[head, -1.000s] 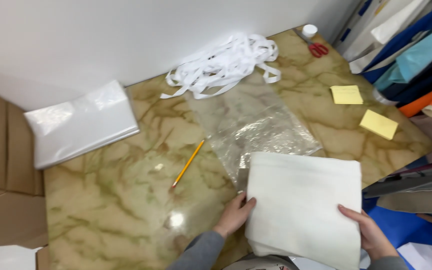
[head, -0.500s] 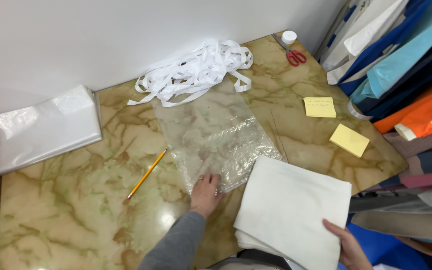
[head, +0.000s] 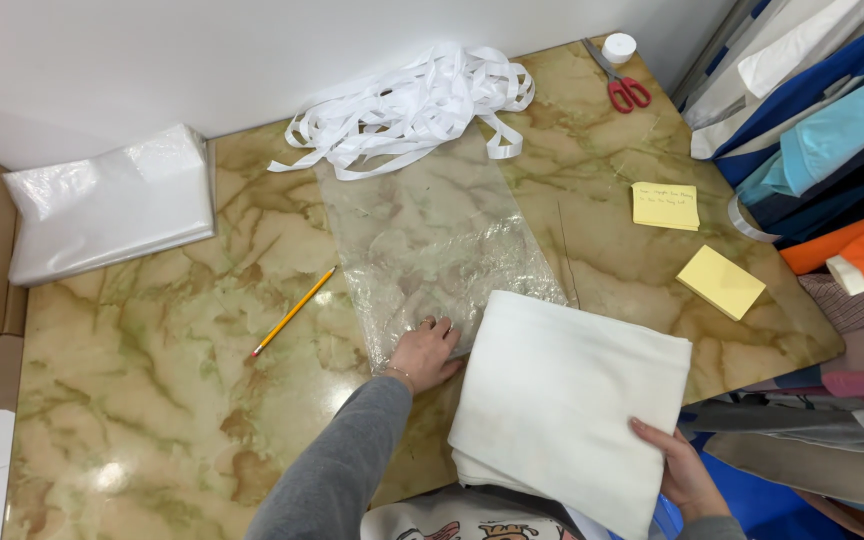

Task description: The person wraps a folded white cloth in a clear plastic bag, then places the wrapped item into a cardboard box. The person closes the box and handles a white ribbon on the table.

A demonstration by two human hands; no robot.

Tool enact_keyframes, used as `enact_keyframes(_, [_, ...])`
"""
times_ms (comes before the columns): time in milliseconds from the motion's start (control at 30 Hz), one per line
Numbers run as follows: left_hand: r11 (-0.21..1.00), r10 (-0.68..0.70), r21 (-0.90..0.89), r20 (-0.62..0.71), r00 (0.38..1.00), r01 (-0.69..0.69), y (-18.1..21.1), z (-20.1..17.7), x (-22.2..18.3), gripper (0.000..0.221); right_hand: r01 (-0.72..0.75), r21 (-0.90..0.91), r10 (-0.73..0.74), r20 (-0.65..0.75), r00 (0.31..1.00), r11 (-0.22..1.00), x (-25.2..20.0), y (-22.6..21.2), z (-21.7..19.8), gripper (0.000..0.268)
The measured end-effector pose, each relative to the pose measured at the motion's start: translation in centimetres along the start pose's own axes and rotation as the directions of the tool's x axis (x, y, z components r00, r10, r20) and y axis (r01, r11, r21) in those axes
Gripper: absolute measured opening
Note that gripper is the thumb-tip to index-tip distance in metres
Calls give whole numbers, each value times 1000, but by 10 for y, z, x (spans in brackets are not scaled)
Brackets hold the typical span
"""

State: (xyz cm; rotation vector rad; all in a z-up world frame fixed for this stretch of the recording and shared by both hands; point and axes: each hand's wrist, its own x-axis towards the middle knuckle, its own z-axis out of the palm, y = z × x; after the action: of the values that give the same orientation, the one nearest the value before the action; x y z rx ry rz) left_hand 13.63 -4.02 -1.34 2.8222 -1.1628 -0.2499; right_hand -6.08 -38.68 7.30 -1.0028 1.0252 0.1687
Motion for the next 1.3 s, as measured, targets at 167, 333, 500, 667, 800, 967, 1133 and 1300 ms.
enact_keyframes(167, [996,90,37,-109,990,-87,-8,11,10,37,-32,18,32,1,999,999,-2,1,4,58])
enact_keyframes(333, [989,149,12,-106,983,-149,-23,22,13,37,-1,62,-2,41,999,998,24,30,-25,53])
enact_keyframes(500, [975,202,106,-41,978,-197,-12,10,20,22,30,39,-28,-38,999,999,1,25,-17,61])
enact_keyframes(667, [888,-169,-434,-2,986,151,17,-9,56,13,39,42,-37,-53,998,998,-4,29,-16,59])
enact_keyframes(800, [567,-449,-757,45,892,324,36,-48,73,12,35,70,-31,-61,998,997,1,38,-17,54])
enact_keyframes(967, [829,-164,-559,-247,955,-2,37,-42,59,7,13,96,-9,-43,999,995,-3,38,-16,55])
enact_keyframes(1133, [934,64,-304,-378,924,-189,42,-35,34,5,13,95,-12,-11,1000,995,2,22,-12,59])
enact_keyframes(1300, [936,-174,-328,-109,979,130,46,-24,9,18,140,135,-135,-42,990,981,11,11,-18,53])
